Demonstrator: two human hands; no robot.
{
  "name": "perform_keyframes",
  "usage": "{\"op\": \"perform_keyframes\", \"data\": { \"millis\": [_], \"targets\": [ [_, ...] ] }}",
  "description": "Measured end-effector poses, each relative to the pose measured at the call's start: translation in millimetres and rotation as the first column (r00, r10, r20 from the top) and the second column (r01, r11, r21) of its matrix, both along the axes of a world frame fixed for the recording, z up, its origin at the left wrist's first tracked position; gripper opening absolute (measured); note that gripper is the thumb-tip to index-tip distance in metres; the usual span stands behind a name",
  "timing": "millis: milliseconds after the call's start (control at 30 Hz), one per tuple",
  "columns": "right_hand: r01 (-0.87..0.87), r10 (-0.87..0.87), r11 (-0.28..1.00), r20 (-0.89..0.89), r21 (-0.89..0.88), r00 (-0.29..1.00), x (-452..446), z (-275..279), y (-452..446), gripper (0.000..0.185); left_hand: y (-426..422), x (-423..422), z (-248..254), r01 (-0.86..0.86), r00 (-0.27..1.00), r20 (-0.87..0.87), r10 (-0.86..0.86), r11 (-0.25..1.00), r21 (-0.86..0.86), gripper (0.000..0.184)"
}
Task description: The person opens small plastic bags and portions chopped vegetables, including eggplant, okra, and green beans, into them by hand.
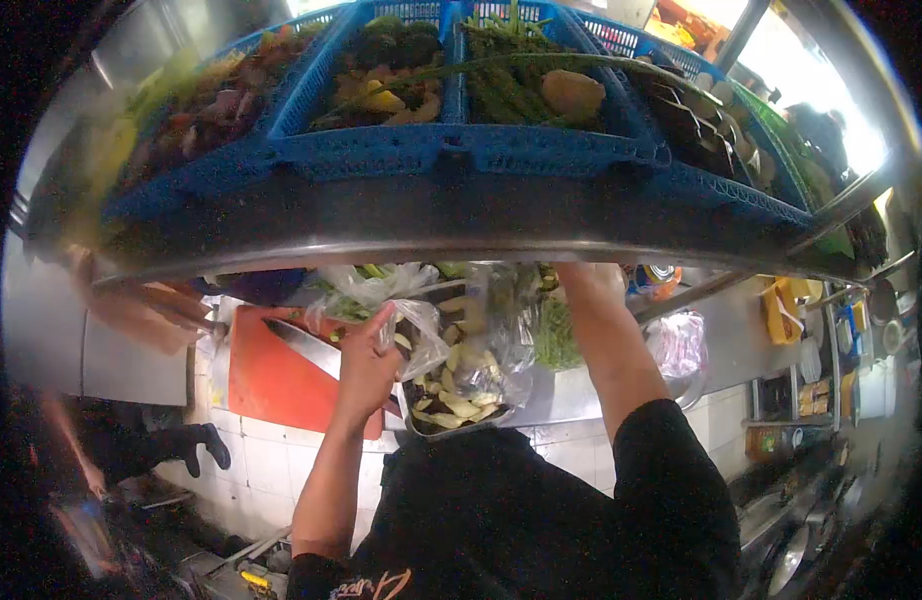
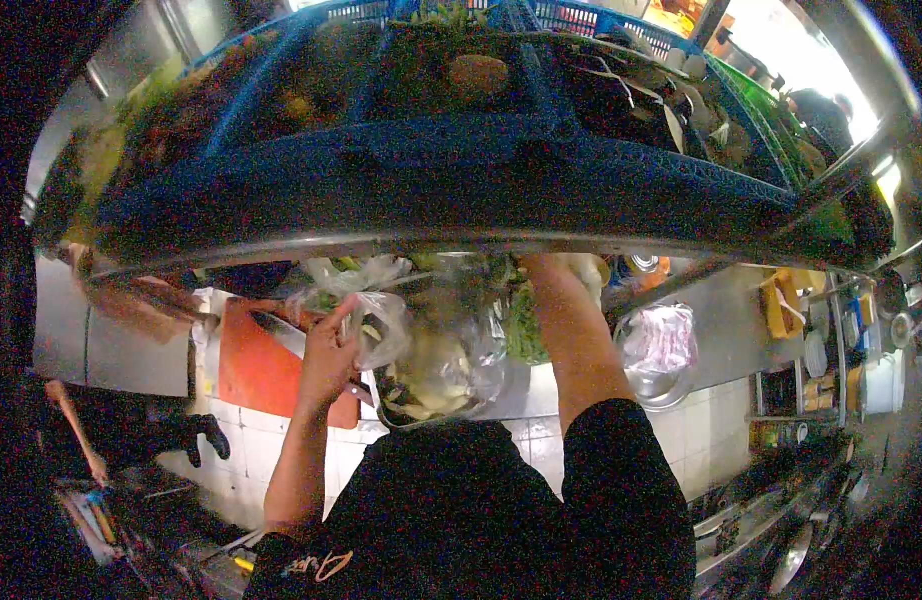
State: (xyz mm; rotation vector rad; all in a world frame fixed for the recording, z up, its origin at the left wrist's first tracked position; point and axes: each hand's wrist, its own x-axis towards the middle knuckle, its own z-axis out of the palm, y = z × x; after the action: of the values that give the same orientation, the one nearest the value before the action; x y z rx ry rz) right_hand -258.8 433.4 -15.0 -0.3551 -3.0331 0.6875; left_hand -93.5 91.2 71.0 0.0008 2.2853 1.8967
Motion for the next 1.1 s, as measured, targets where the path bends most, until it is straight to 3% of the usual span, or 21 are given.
{"op": "perform_keyframes", "data": {
  "millis": [100,233,267,333,367,400,433,467,533,567,600,633,667,733,800,833,900,933,1000,1067,1100],
  "targets": [
    [0.065,-0.092,0.905,-0.043,-0.42,0.995,6.3,22.8,18.8,0.024,2.5,-0.7,15.3,0.017,0.998,0.053,-0.014,0.999,-0.045,0.06],
    [0.082,-0.139,0.589,-0.001,-0.804,0.99,24.2,51.9,15.5,0.026,4.5,-6.6,10.2,0.066,0.998,0.023,-0.064,0.992,-0.107,0.06],
    [-0.01,-0.039,0.656,-0.047,-0.754,0.998,31.7,57.8,8.6,0.026,7.8,-8.4,6.7,0.067,0.997,-0.024,-0.069,0.993,-0.097,0.06],
    [-0.432,0.383,0.853,-0.212,-0.293,0.899,63.5,69.4,-16.2,0.027,11.7,-14.1,-0.3,0.069,0.984,-0.153,-0.094,0.984,-0.163,0.06],
    [-0.524,0.486,0.813,-0.2,-0.254,0.851,85.1,77.5,-34.3,0.028,12.3,-18.3,-4.0,0.066,0.965,-0.231,-0.123,0.968,-0.24,0.061],
    [-0.415,0.44,0.715,-0.099,-0.562,0.892,108.6,85.6,-52.9,0.028,13.0,-18.8,-4.3,0.081,0.964,-0.225,-0.144,0.96,-0.268,0.061],
    [-0.027,0.33,0.268,0.066,-0.963,0.942,131.0,94.4,-76.2,0.032,13.7,-19.5,-4.6,0.097,0.962,-0.219,-0.166,0.95,-0.295,0.061],
    [0.372,0.187,-0.306,0.328,-0.876,0.926,153.2,103.1,-99.5,0.038,15.4,-18.5,-0.5,0.134,0.975,-0.135,-0.175,0.953,-0.27,0.062],
    [0.193,0.285,-0.427,0.071,-0.883,0.956,170.5,95.8,-138.9,0.034,16.4,-15.9,3.0,0.177,0.978,-0.07,-0.198,0.957,-0.23,0.063],
    [-0.083,0.297,0.008,-0.077,-0.997,0.952,173.3,88.8,-147.9,0.034,16.9,-14.8,4.7,0.197,0.977,-0.038,-0.21,0.958,-0.21,0.063],
    [-0.351,0.369,0.431,-0.192,-0.831,0.909,175.0,84.7,-156.1,0.034,17.3,-12.7,3.3,0.203,0.976,-0.039,-0.213,0.963,-0.175,0.063],
    [-0.54,0.482,0.721,-0.244,-0.434,0.841,176.8,84.0,-161.4,0.035,17.1,-11.6,-0.8,0.205,0.975,-0.054,-0.215,0.967,-0.15,0.063],
    [-0.507,0.489,0.737,-0.166,-0.448,0.857,175.7,87.0,-161.1,0.039,16.8,-10.3,-5.0,0.207,0.974,-0.069,-0.216,0.97,-0.125,0.063],
    [-0.177,0.245,0.322,-0.099,-0.93,0.964,160.4,13.6,-165.6,0.047,15.9,-11.4,-22.4,0.195,0.971,-0.125,-0.206,0.976,-0.094,0.064],
    [-0.294,0.231,0.392,-0.216,-0.872,0.949,159.6,11.0,-169.0,0.05,15.0,-12.2,-21.2,0.2,0.974,-0.084,-0.21,0.973,-0.114,0.063],
    [-0.525,0.384,0.667,-0.36,-0.529,0.85,166.7,22.0,-164.2,0.049,15.0,-11.8,-21.2,0.201,0.976,-0.061,-0.21,0.972,-0.122,0.063],
    [-0.657,0.505,0.723,-0.485,-0.215,0.714,169.6,24.2,-165.9,0.046,16.2,-13.2,-28.7,0.199,0.974,-0.069,-0.215,0.961,-0.193,0.063],
    [-0.667,0.423,0.651,-0.556,-0.364,0.716,166.5,13.1,-170.9,0.044,15.8,-13.3,-30.9,0.193,0.976,-0.063,-0.209,0.96,-0.204,0.062],
    [-0.526,0.328,0.616,-0.416,-0.586,0.848,166.0,13.3,-173.0,0.041,15.0,-12.7,-27.7,0.179,0.981,-0.04,-0.191,0.962,-0.204,0.061],
    [-0.182,0.26,0.74,0.025,-0.647,0.965,172.7,67.6,-176.1,0.04,14.8,-9.8,-18.6,0.153,0.986,-0.035,-0.163,0.971,-0.186,0.06],
    [-0.284,0.304,0.788,-0.056,-0.546,0.951,173.8,72.5,-174.5,0.039,16.2,-7.9,-13.4,0.142,0.987,-0.05,-0.153,0.974,-0.176,0.06]
  ]
}}
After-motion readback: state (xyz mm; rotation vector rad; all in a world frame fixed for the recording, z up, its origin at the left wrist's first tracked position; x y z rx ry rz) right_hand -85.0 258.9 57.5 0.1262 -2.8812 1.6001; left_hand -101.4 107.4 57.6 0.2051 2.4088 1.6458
